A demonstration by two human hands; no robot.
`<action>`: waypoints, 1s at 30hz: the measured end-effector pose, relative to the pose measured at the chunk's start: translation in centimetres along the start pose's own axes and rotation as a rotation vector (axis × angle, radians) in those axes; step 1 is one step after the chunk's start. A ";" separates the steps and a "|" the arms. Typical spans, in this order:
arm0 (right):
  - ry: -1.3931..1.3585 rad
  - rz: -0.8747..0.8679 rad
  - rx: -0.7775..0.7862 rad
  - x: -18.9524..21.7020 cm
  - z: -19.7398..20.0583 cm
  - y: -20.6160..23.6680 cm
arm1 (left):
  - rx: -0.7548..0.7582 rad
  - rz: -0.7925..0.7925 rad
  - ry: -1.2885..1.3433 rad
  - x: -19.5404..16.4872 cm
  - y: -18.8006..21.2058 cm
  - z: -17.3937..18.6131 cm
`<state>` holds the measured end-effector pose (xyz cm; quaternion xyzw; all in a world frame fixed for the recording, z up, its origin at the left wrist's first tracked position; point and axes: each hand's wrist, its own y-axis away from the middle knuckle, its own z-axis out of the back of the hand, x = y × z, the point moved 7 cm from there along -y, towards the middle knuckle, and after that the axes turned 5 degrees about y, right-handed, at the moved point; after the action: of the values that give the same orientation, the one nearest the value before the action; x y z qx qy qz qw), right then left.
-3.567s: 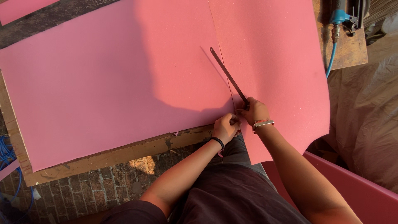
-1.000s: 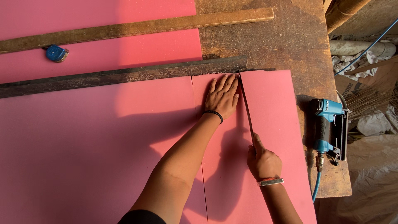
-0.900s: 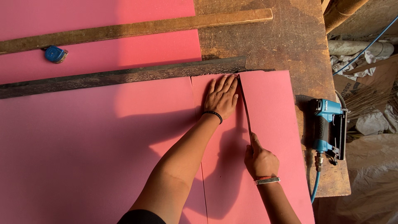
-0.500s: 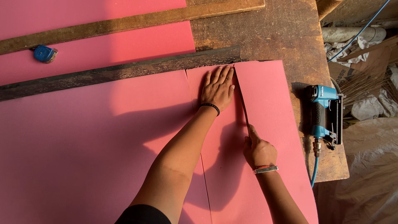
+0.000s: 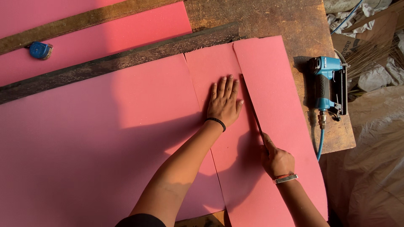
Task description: The person smooths a large pink foam sheet on a wooden workbench, then uses a long knife to cut the foam into strips and shaped pieces, tearing away cut scraps and trimming edges. They carry cut pieces across the workshop and set one piece against a wooden frame on the brick floor.
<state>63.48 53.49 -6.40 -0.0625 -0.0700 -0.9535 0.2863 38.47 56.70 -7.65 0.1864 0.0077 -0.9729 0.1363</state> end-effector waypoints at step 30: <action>0.017 -0.135 0.242 -7.7 1.2 35.1 | 0.282 -0.117 -0.029 -12.7 28.1 -4.9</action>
<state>89.41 28.81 -2.97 -0.0144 -0.1862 -0.9557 0.2275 59.15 33.33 -6.57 0.1890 -0.1201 -0.9732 0.0519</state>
